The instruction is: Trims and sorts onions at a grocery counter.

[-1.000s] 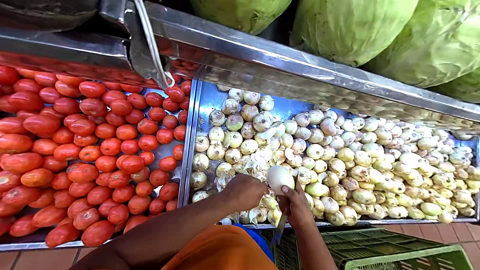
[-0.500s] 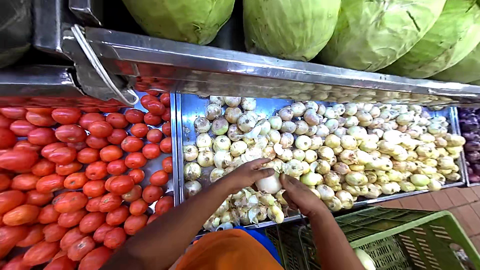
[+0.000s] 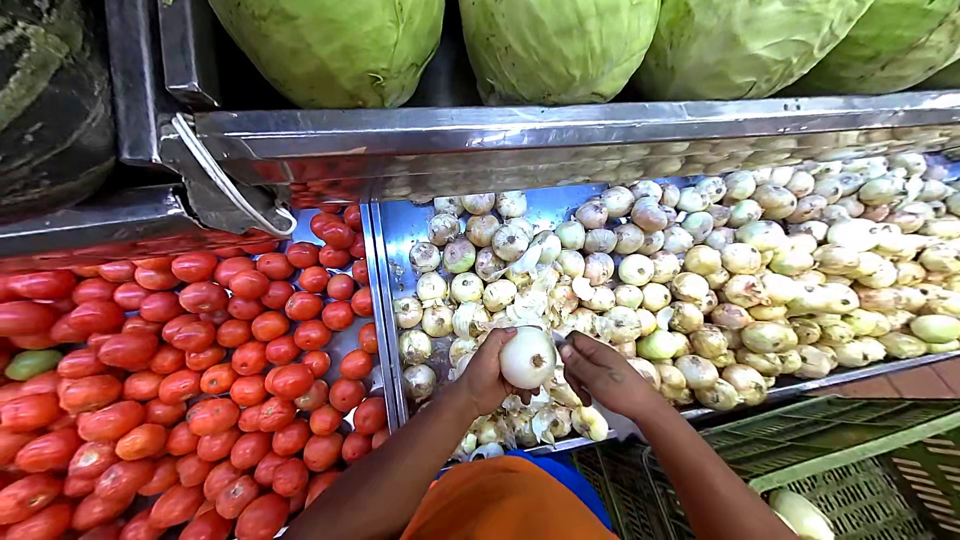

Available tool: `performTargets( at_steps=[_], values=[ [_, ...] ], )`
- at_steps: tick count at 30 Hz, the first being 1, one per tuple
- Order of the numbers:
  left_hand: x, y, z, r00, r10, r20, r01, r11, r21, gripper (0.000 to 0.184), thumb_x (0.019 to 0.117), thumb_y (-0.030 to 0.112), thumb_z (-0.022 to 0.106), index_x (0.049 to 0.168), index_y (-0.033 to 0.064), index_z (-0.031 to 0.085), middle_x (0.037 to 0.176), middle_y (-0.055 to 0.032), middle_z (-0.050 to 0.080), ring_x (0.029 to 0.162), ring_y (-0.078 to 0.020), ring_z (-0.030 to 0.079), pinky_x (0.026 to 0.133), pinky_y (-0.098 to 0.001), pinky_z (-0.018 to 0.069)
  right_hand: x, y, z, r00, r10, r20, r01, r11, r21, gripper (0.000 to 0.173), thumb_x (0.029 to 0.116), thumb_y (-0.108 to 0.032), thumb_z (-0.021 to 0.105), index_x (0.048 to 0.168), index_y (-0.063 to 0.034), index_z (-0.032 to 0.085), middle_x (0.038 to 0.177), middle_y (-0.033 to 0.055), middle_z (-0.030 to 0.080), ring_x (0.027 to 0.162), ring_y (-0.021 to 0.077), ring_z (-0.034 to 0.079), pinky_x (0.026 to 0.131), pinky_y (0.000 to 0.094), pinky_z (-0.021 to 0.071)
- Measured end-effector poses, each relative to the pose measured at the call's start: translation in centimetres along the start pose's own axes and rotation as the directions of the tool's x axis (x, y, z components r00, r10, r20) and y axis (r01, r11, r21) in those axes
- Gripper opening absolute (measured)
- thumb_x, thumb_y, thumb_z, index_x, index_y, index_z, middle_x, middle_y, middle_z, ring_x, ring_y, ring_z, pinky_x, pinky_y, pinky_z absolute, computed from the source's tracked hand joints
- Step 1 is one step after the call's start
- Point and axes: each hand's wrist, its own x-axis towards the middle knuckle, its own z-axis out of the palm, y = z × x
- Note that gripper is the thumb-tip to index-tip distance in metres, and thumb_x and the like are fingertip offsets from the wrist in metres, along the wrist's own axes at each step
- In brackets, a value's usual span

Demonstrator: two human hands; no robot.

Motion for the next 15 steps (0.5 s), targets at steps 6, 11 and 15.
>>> performTargets(
  at_steps=[6, 11, 15],
  values=[
    [-0.8, 0.0, 1.1, 0.982, 0.056, -0.18, -0.024, 0.984, 0.176, 0.055, 0.1066, 0.051, 0.029, 0.135, 0.0137, 0.058, 0.102, -0.0177, 0.07, 0.072, -0.0239, 0.069, 0.057, -0.0348, 0.0574, 0.4, -0.9, 1.1, 0.992, -0.038, -0.117, -0.033, 0.834, -0.55, 0.077, 0.0659, -0.094, 0.062, 0.077, -0.0179, 0.06, 0.057, -0.0032, 0.049, 0.054, 0.0147, 0.052, 0.051, 0.0404, 0.0458],
    [-0.9, 0.2, 1.5, 0.963, 0.076, -0.259, -0.019, 0.976, 0.217, 0.053, 0.1074, 0.05, 0.03, 0.133, 0.0126, 0.058, 0.095, -0.0171, 0.069, 0.065, -0.0227, 0.066, 0.053, -0.0331, 0.0545, 0.2, -0.5, 2.7, 0.969, -0.161, -0.189, -0.022, 0.702, -0.712, 0.081, 0.0845, -0.091, 0.039, 0.075, -0.0129, 0.058, 0.056, 0.0017, 0.05, 0.055, 0.0216, 0.058, 0.051, 0.0449, 0.048],
    [-1.0, 0.1, 1.5, 0.951, 0.056, -0.304, 0.008, 0.978, 0.206, 0.053, 0.1074, 0.051, 0.032, 0.129, 0.0104, 0.06, 0.092, -0.0183, 0.068, 0.063, -0.0237, 0.065, 0.051, -0.0331, 0.0534, 0.2, 1.1, 3.7, 0.913, -0.361, -0.191, 0.076, 0.611, -0.788, 0.081, 0.0923, -0.086, 0.024, 0.071, -0.0134, 0.056, 0.053, 0.0005, 0.046, 0.048, 0.0195, 0.055, 0.044, 0.0405, 0.0447]
  ],
)
